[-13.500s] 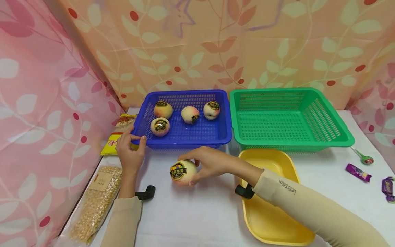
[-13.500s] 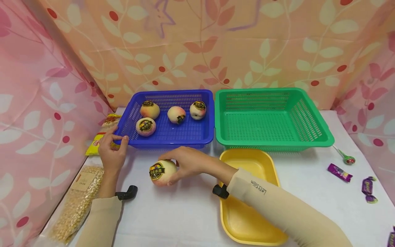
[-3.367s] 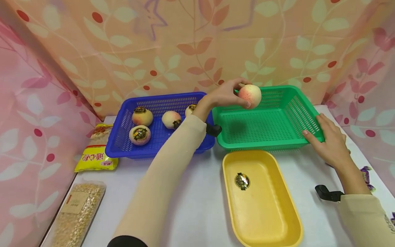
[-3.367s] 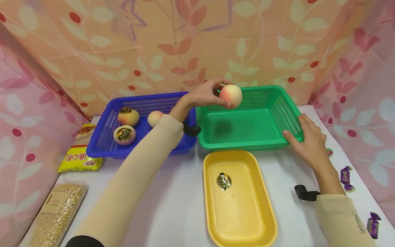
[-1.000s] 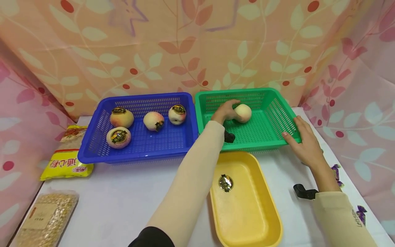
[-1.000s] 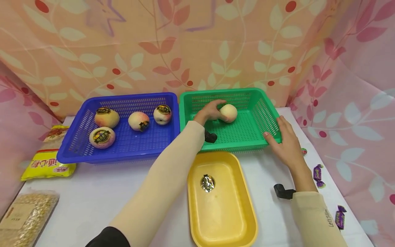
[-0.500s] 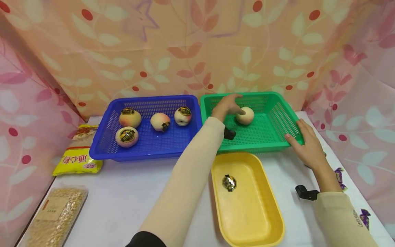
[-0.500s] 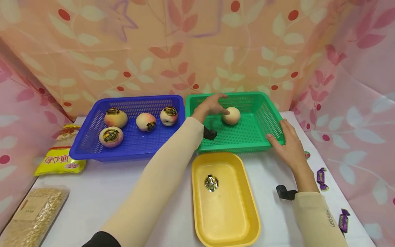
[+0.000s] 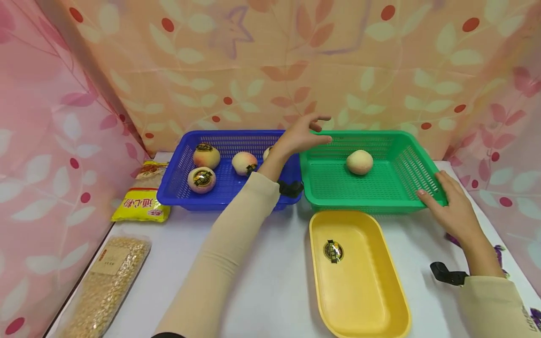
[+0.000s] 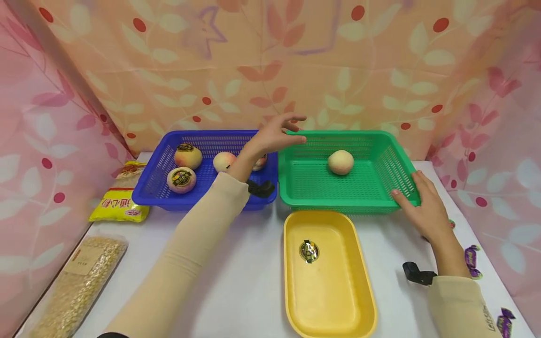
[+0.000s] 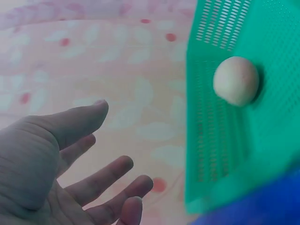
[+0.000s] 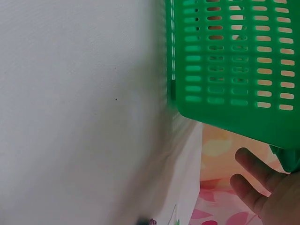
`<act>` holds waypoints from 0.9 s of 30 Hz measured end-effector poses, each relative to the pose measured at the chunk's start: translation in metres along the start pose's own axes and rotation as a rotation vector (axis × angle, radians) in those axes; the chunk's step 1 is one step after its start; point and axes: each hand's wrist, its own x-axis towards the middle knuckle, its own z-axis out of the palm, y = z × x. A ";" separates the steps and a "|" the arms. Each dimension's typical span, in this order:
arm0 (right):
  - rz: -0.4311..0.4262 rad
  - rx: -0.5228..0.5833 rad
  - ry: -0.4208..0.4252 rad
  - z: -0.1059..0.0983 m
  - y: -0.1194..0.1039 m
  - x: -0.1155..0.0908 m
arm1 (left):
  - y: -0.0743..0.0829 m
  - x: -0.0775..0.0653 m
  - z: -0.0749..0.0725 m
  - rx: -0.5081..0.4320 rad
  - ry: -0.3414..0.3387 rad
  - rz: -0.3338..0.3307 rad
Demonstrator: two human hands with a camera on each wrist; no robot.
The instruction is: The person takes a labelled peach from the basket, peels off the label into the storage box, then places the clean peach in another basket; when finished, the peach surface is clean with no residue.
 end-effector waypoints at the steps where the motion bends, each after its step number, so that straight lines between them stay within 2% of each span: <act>1: 0.004 0.000 0.001 -0.001 0.001 -0.001 | -0.001 -0.007 -0.005 -0.016 0.015 0.023; 5: 0.026 -0.003 0.001 -0.007 0.002 -0.001 | -0.005 -0.037 -0.022 -0.068 0.084 0.068; 10: 0.064 -0.014 -0.011 -0.010 0.002 0.001 | -0.012 -0.073 -0.039 -0.054 0.171 0.080; 15: 0.056 -0.004 0.008 -0.009 0.004 0.002 | -0.023 -0.108 -0.052 -0.013 0.257 0.032; 22: 0.042 0.006 0.021 -0.007 0.006 0.002 | -0.054 -0.148 -0.064 0.000 0.390 0.001; 27: 0.018 0.003 0.040 -0.005 0.005 0.002 | -0.081 -0.172 -0.071 0.057 0.523 -0.021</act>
